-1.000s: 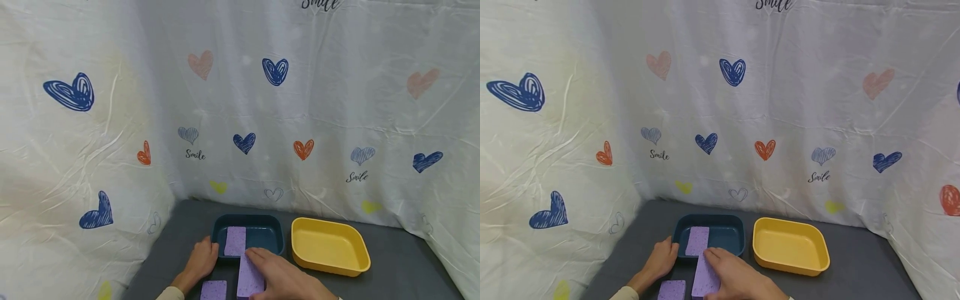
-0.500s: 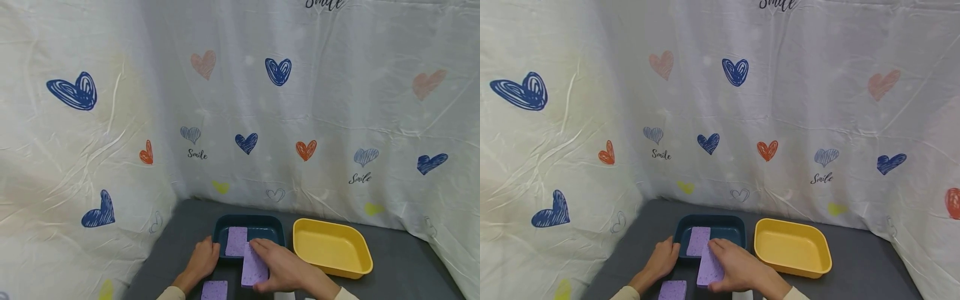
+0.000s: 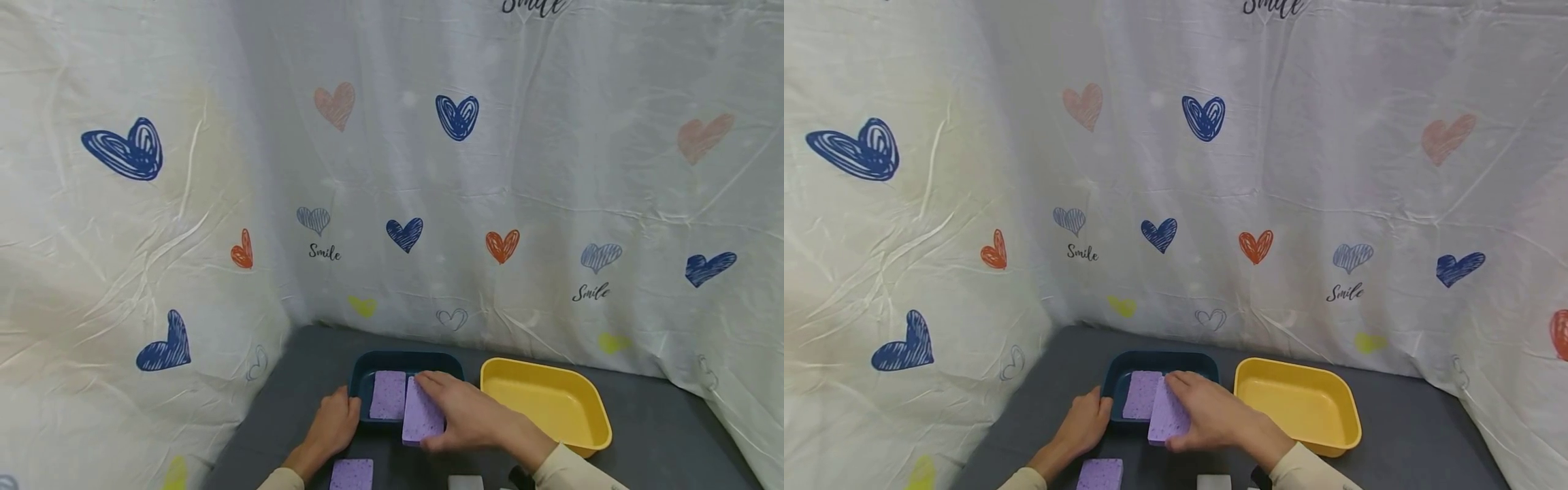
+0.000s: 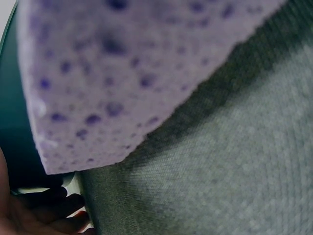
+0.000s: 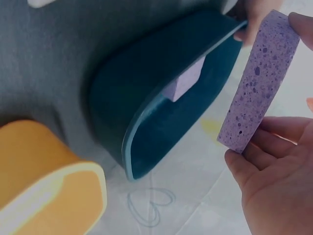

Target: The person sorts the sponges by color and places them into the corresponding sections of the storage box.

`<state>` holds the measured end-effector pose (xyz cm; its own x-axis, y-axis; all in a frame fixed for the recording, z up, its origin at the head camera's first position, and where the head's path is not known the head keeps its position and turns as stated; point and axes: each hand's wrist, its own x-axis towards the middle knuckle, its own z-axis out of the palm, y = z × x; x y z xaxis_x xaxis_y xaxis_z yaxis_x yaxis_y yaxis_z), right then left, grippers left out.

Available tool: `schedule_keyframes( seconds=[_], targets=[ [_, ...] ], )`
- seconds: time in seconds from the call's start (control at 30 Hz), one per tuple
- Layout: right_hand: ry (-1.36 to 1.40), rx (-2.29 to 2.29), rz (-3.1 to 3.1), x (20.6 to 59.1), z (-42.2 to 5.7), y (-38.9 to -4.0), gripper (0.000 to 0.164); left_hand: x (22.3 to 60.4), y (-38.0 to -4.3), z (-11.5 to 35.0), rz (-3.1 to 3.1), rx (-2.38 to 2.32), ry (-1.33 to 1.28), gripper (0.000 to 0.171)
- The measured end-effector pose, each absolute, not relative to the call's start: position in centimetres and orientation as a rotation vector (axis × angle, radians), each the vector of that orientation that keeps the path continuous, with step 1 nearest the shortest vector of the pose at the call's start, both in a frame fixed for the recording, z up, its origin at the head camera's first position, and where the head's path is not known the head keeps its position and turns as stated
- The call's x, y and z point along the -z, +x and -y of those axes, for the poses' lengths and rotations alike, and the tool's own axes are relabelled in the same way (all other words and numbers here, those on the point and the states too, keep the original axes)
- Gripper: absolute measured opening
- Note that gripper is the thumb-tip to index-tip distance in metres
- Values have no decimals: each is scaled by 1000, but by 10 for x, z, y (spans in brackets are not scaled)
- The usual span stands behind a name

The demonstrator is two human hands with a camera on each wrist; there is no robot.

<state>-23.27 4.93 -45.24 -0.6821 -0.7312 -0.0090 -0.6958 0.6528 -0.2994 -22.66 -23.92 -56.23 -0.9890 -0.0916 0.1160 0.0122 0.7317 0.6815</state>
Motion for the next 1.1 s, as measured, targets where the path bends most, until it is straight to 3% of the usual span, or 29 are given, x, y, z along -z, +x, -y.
schedule_keyframes(
  seconds=[0.57,1.1],
  targets=[
    [-1273,463,-2760,446,-51,-276,98,560,-226,238,2785,1079,72,17],
    [-1233,499,-2727,468,-57,-305,96,562,-226,239,2790,1043,60,16]
  ],
)
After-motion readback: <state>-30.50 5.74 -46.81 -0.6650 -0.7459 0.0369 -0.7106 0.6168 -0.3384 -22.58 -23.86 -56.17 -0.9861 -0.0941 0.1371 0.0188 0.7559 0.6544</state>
